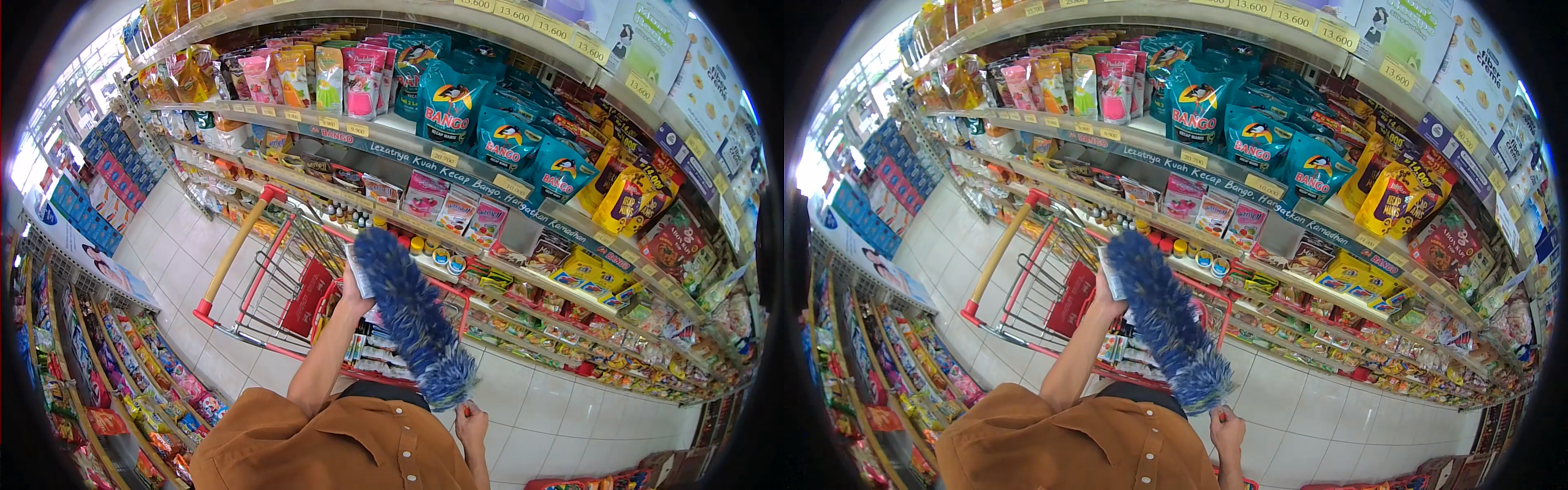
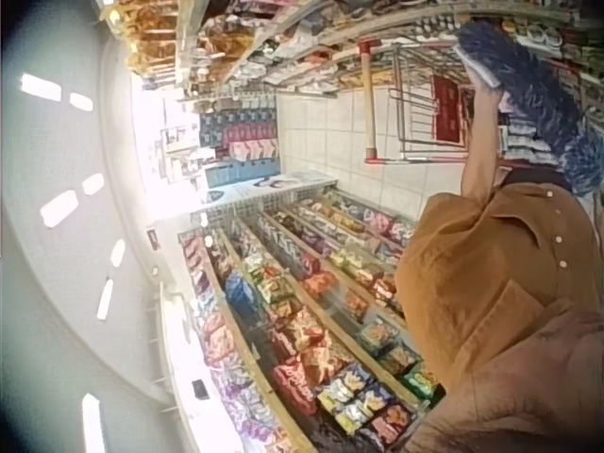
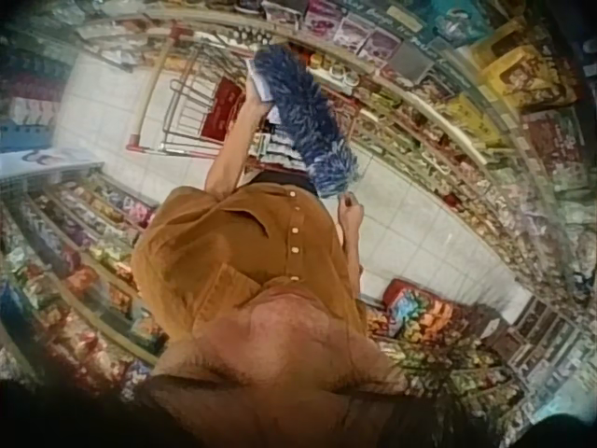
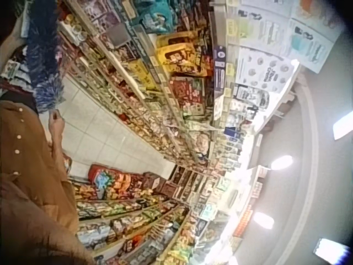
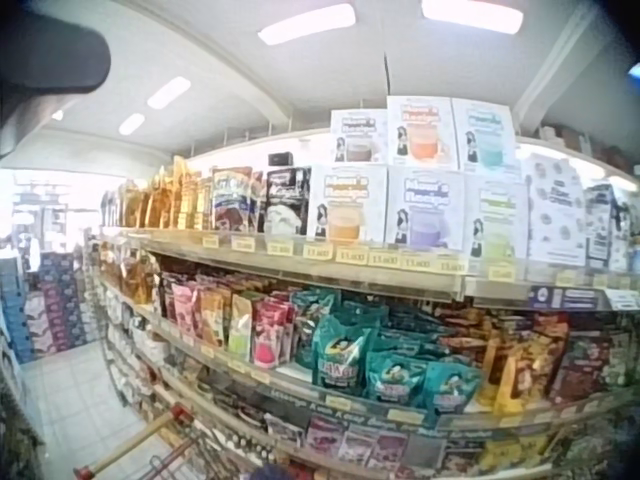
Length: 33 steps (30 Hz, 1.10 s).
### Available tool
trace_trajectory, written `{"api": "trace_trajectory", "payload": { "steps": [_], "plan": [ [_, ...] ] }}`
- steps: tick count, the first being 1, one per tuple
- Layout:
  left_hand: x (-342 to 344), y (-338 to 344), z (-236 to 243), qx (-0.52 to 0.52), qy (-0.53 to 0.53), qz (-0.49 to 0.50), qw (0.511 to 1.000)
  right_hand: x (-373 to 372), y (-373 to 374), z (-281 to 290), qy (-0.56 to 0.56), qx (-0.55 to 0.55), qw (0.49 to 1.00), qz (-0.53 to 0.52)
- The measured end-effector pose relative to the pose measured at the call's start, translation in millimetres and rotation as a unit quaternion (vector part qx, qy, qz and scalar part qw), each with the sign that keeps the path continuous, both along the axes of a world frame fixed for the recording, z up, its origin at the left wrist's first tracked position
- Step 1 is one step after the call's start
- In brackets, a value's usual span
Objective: Stocking and organizing packaged food items on grocery store shelves using a duster to clean surfaces.
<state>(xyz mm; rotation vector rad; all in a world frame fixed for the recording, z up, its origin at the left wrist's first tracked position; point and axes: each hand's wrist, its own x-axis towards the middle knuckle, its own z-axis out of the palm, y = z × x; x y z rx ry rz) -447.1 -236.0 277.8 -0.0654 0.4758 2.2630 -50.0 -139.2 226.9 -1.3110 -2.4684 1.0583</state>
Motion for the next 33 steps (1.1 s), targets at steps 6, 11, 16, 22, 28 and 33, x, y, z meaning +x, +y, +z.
{"api": "trace_trajectory", "payload": {
  "steps": [6, 11, 16, 22, 28, 33],
  "plan": [
    [-7, -13, -16, -0.064, 0.033, 0.031, 0.997, -3, -7, -4, 0.046, 0.006, 0.998, 0.042],
    [-4, -23, -12, -0.066, 0.023, -0.01, 0.998, -15, -17, 2, -0.012, 0.034, 0.999, 0.001],
    [-16, -34, -39, -0.04, -0.02, -0.013, 0.999, -13, -29, -5, 0.034, -0.003, 0.999, 0.015],
    [-55, -64, -73, -0.189, 0.011, 0.022, 0.982, -4, -47, -15, 0.063, 0.009, 0.997, -0.044],
    [-109, -64, 47, -0.392, 0.498, 0.024, 0.773, 32, -71, -40, 0.059, -0.008, 0.986, -0.157],
    [-158, -46, 113, -0.333, 0.765, 0.15, 0.53, 32, -90, -47, 0.056, 0.003, 0.987, -0.152]
  ]
}}
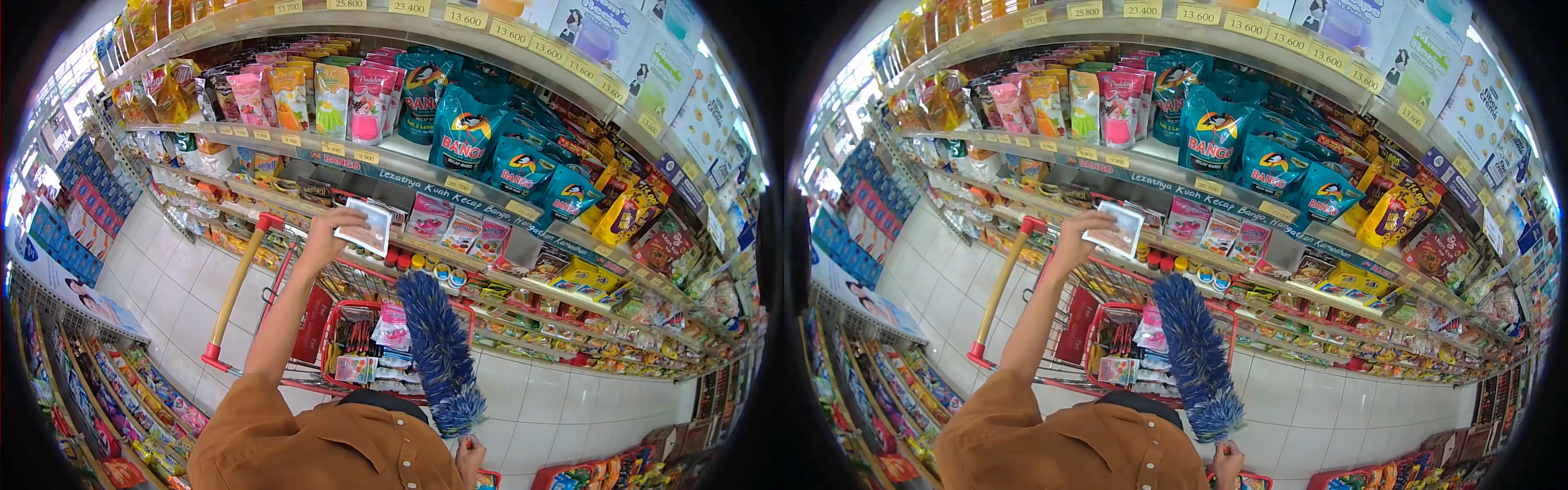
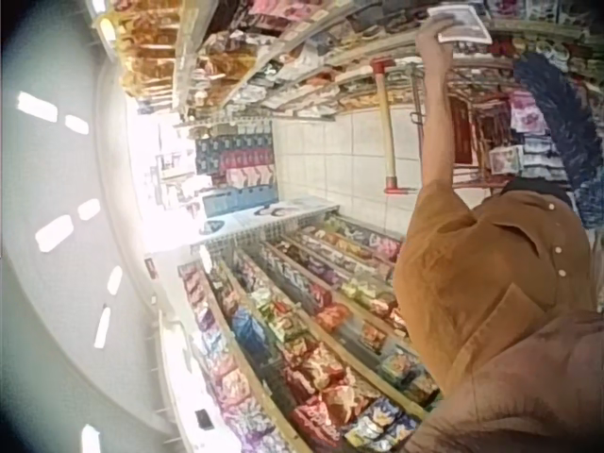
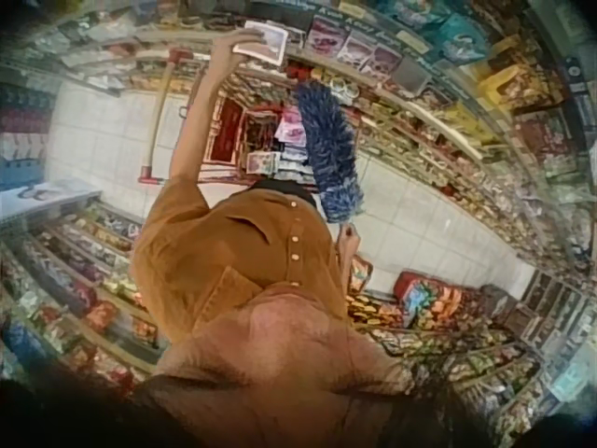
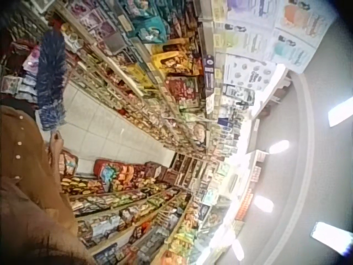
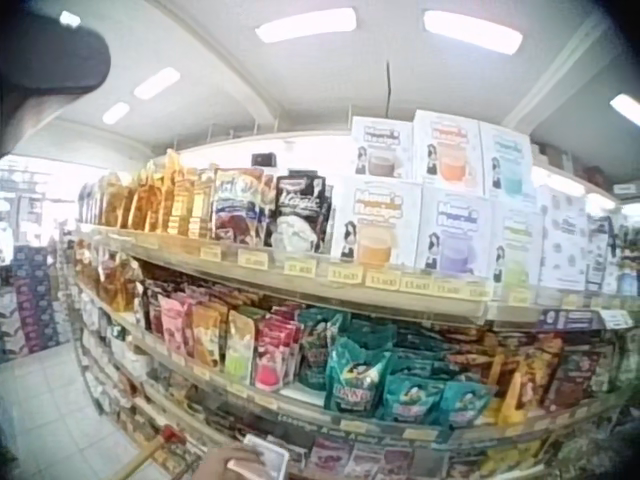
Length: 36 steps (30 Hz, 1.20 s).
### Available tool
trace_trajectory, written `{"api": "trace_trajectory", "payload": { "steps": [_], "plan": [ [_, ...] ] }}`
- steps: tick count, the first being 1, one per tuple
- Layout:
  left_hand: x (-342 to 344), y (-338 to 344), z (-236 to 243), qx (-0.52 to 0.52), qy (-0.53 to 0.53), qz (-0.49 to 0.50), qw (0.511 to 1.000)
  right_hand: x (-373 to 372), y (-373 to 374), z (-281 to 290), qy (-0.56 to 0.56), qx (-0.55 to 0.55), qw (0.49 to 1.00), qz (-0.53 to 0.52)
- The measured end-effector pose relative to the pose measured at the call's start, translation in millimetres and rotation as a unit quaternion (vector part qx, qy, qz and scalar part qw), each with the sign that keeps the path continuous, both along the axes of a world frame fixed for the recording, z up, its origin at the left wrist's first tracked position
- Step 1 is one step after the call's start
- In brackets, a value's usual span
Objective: Stocking and organizing packaged food items on grocery store shelves using a duster to clean surfaces.
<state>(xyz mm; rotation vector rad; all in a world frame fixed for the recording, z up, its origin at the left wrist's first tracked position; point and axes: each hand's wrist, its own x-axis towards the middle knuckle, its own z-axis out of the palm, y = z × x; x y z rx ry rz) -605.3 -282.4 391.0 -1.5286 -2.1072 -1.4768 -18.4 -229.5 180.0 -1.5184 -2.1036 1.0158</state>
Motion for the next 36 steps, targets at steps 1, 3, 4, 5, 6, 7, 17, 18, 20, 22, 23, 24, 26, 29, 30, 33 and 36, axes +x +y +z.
{"api": "trace_trajectory", "payload": {
  "steps": [1, 3, 4, 5, 6, 7, 17, 18, 20, 22, 23, 24, 26, 29, 30, 33, 36],
  "plan": [
    [-4, 3, 5, 0.026, -0.015, -0.002, 1.0, -3, -3, -1, -0.001, -0.003, 1.0, 0.006],
    [-11, 16, 5, 0.055, -0.031, -0.012, 0.998, -15, -14, 4, 0.006, -0.014, 1.0, -0.01],
    [-18, 26, -4, 0.07, -0.043, -0.007, 0.997, -21, -19, 6, 0.013, -0.026, 0.999, -0.023],
    [-25, 36, -14, 0.085, -0.056, -0.001, 0.995, -26, -23, 10, 0.013, -0.023, 0.999, -0.027],
    [-34, 42, -23, 0.09, -0.082, -0.011, 0.993, -30, -26, 12, -0.004, -0.017, 1.0, -0.018],
    [-44, 49, -32, 0.092, -0.083, -0.011, 0.992, -34, -29, 14, -0.021, -0.011, 1.0, -0.009],
    [-92, 100, -42, -0.15, 0.0, 0.141, 0.979, -29, -52, 7, -0.01, -0.017, 0.999, -0.026],
    [-93, 101, -41, -0.182, 0.002, 0.143, 0.973, -26, -54, 2, -0.012, -0.019, 0.999, -0.032],
    [-91, 105, -42, -0.179, 0.04, 0.136, 0.974, -22, -57, -6, 0.01, -0.036, 0.998, -0.054],
    [-95, 109, -46, -0.176, 0.079, 0.133, 0.972, -19, -60, -12, 0.005, -0.032, 0.998, -0.051],
    [-101, 112, -49, -0.202, 0.023, 0.071, 0.977, -20, -60, -12, 0.0, -0.026, 0.999, -0.044],
    [-107, 114, -51, -0.225, -0.033, 0.008, 0.974, -21, -60, -13, 0.001, -0.028, 0.999, -0.043],
    [-114, 120, -51, -0.277, -0.031, -0.013, 0.96, -22, -60, -12, 0.013, -0.056, 0.996, -0.061],
    [-114, 131, -42, -0.365, 0.009, -0.01, 0.931, -27, -58, -11, 0.009, 0.027, 0.999, -0.04],
    [-112, 134, -36, -0.403, 0.047, 0.018, 0.914, -28, -57, -8, 0.009, 0.027, 0.999, -0.041],
    [-102, 142, -6, -0.551, 0.053, -0.017, 0.833, -30, -54, -2, 0.005, -0.054, 0.997, -0.052],
    [-86, 139, 10, -0.55, 0.061, -0.021, 0.833, -26, -52, -9, 0.002, -0.081, 0.995, -0.05]
  ]
}}
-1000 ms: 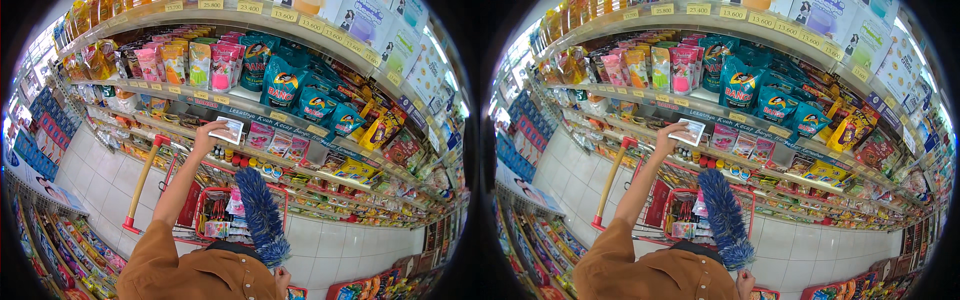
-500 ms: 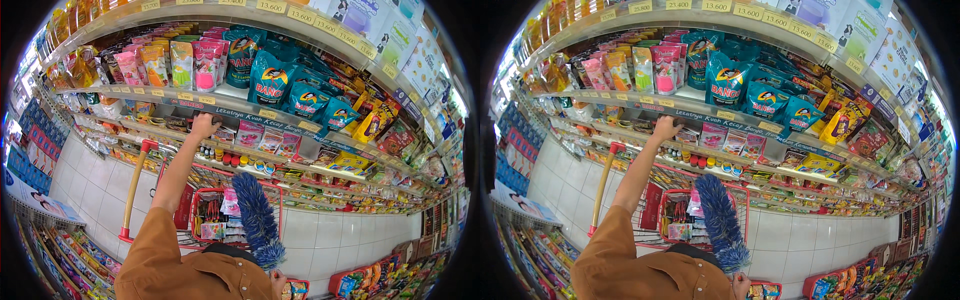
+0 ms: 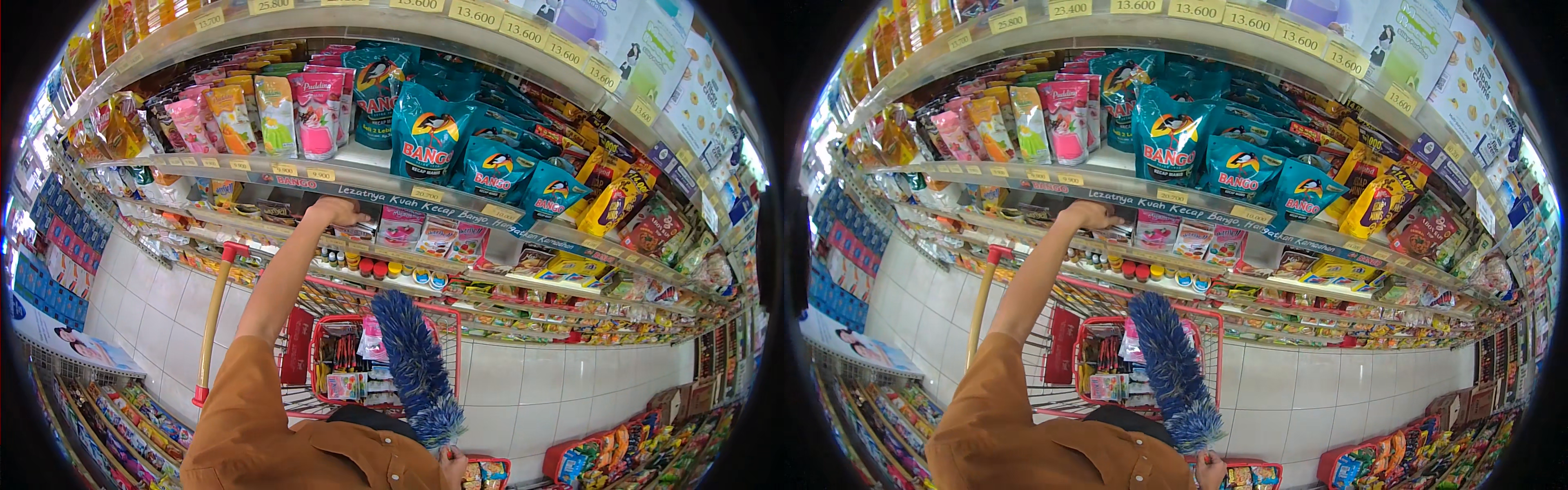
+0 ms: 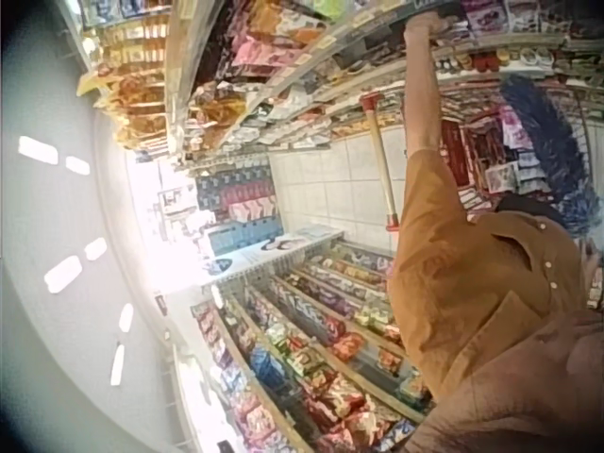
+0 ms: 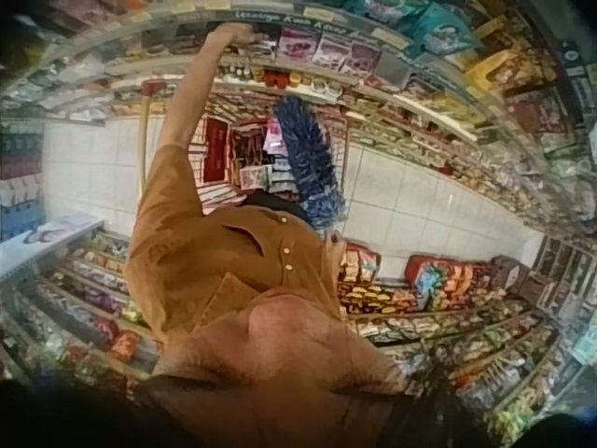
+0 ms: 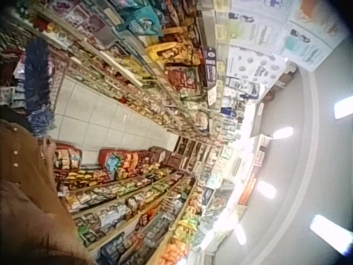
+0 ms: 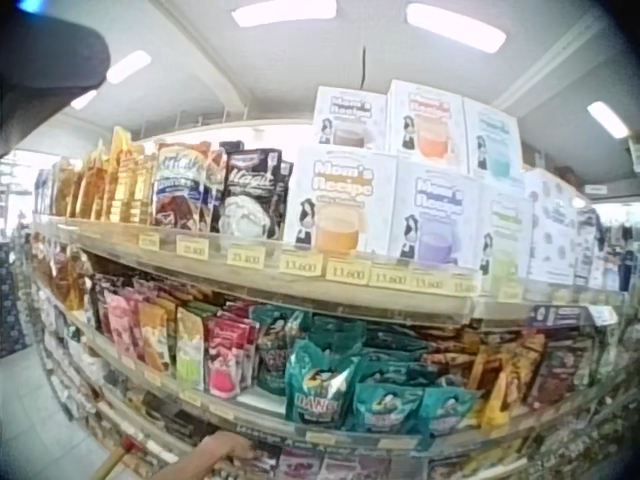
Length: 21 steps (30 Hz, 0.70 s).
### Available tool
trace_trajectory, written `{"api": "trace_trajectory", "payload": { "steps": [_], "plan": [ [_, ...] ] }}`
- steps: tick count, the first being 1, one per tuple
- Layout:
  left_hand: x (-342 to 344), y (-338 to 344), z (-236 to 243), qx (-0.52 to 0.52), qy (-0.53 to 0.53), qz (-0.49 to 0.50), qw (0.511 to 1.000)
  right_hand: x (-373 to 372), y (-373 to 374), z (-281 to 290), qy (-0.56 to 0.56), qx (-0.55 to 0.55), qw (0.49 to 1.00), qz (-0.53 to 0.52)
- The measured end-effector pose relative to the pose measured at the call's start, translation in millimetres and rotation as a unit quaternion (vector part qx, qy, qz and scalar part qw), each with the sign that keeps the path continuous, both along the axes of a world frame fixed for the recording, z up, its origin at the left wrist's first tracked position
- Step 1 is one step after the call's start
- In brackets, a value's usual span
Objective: Stocking and organizing packaged food items on grocery store shelves using a duster to clean surfaces.
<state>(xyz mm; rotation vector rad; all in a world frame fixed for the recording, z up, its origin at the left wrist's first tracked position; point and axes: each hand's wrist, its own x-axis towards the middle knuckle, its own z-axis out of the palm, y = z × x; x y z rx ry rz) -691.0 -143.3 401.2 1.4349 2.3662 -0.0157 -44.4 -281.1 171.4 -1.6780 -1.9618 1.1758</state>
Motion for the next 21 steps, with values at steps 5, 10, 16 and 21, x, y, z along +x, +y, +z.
{"api": "trace_trajectory", "payload": {
  "steps": [5, 10, 16, 21],
  "plan": [
    [-3, -15, -5, 0.035, -0.024, -0.019, 0.999, -2, 1, -2, 0.012, -0.01, 0.999, -0.029],
    [8, -28, -7, 0.159, 0.001, -0.049, 0.986, -9, 12, 2, 0.019, -0.024, 0.999, -0.022],
    [-3, -29, -38, 0.164, 0.088, -0.05, 0.981, -16, 25, 3, 0.044, -0.025, 0.999, -0.003],
    [14, -9, -27, 0.113, 0.136, -0.062, 0.982, -16, 25, 6, -0.005, 0.005, 1.0, 0.005]
  ]
}}
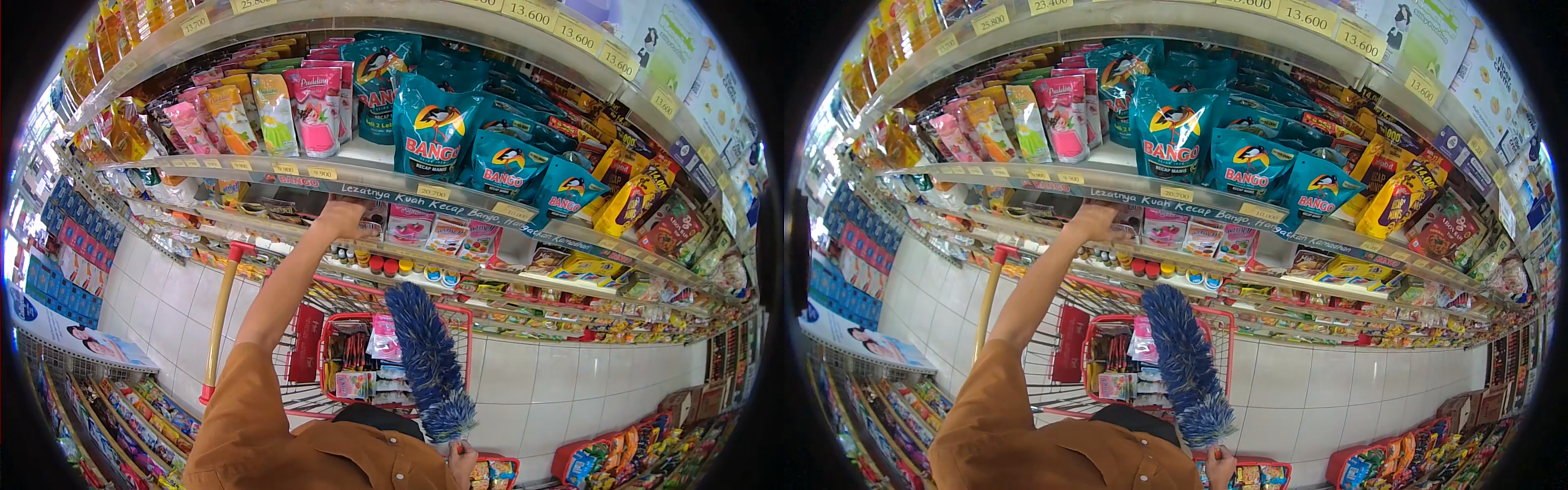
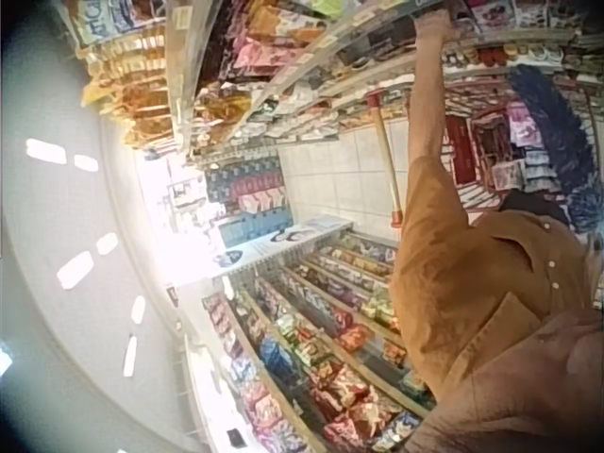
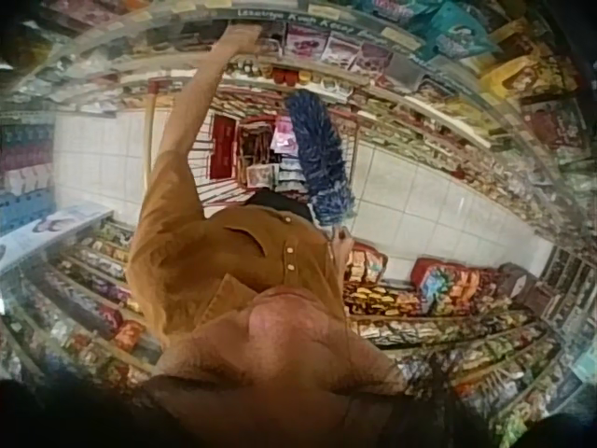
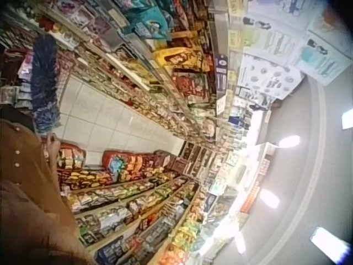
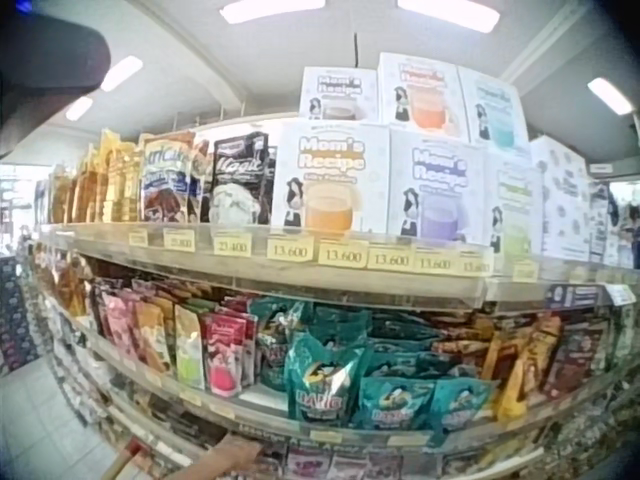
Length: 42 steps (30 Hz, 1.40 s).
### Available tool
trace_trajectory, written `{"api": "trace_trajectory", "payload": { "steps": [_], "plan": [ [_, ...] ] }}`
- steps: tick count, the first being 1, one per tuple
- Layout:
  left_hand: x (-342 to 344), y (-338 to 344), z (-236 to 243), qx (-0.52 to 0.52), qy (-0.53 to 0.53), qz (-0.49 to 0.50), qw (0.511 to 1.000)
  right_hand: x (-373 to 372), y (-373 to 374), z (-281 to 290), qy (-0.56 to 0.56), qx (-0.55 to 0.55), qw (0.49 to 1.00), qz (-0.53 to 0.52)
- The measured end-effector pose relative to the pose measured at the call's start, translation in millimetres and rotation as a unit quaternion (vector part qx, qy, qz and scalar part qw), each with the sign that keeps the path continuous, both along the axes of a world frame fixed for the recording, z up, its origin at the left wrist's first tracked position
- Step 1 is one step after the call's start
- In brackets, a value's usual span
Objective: Stocking and organizing packaged food items on grocery store shelves using a duster to clean surfaces.
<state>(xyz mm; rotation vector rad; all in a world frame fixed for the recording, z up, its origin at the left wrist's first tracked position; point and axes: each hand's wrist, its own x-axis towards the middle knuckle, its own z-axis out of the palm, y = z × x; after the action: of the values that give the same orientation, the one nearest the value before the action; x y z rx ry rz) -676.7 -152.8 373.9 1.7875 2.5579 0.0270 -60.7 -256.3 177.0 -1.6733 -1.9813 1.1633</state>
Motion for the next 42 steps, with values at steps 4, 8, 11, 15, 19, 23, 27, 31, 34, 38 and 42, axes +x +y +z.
{"api": "trace_trajectory", "payload": {
  "steps": [4, 8, 11, 15, 19, 23, 27, 31, 34, 38, 42],
  "plan": [
    [-13, 22, 16, -0.056, -0.202, 0.093, 0.973, 6, -4, -7, 0.019, 0.044, 0.999, 0.018],
    [-30, 35, -14, 0.097, -0.147, 0.076, 0.981, 10, -9, -10, 0.036, -0.018, 0.999, -0.016],
    [-40, 45, -22, 0.123, -0.092, 0.068, 0.986, 13, -12, -18, 0.024, -0.027, 0.999, -0.025],
    [-45, 47, -30, 0.157, -0.017, 0.065, 0.985, 11, -11, -19, 0.02, -0.007, 1.0, -0.019],
    [-10, 43, -19, 0.031, -0.028, 0.027, 0.999, 14, -14, -26, 0.005, -0.008, 0.999, -0.044],
    [-1, 26, -41, -0.06, -0.138, 0.078, 0.986, 11, -19, -19, 0.03, -0.037, 0.998, -0.048],
    [-12, 23, -76, -0.003, -0.166, 0.027, 0.986, 18, -20, -29, 0.023, -0.052, 0.997, -0.056],
    [-15, 30, -75, -0.065, -0.175, 0.053, 0.981, 14, -17, -22, 0.078, -0.083, 0.991, -0.067],
    [-9, 30, -64, -0.107, -0.176, 0.052, 0.977, 18, -16, -24, 0.06, -0.095, 0.991, -0.069],
    [-5, 18, -65, -0.107, -0.153, 0.048, 0.981, 25, -18, -27, 0.052, -0.078, 0.994, -0.061],
    [44, -10, -41, 0.188, -0.043, 0.004, 0.981, 28, -28, -18, 0.026, -0.028, 0.998, -0.047]
  ]
}}
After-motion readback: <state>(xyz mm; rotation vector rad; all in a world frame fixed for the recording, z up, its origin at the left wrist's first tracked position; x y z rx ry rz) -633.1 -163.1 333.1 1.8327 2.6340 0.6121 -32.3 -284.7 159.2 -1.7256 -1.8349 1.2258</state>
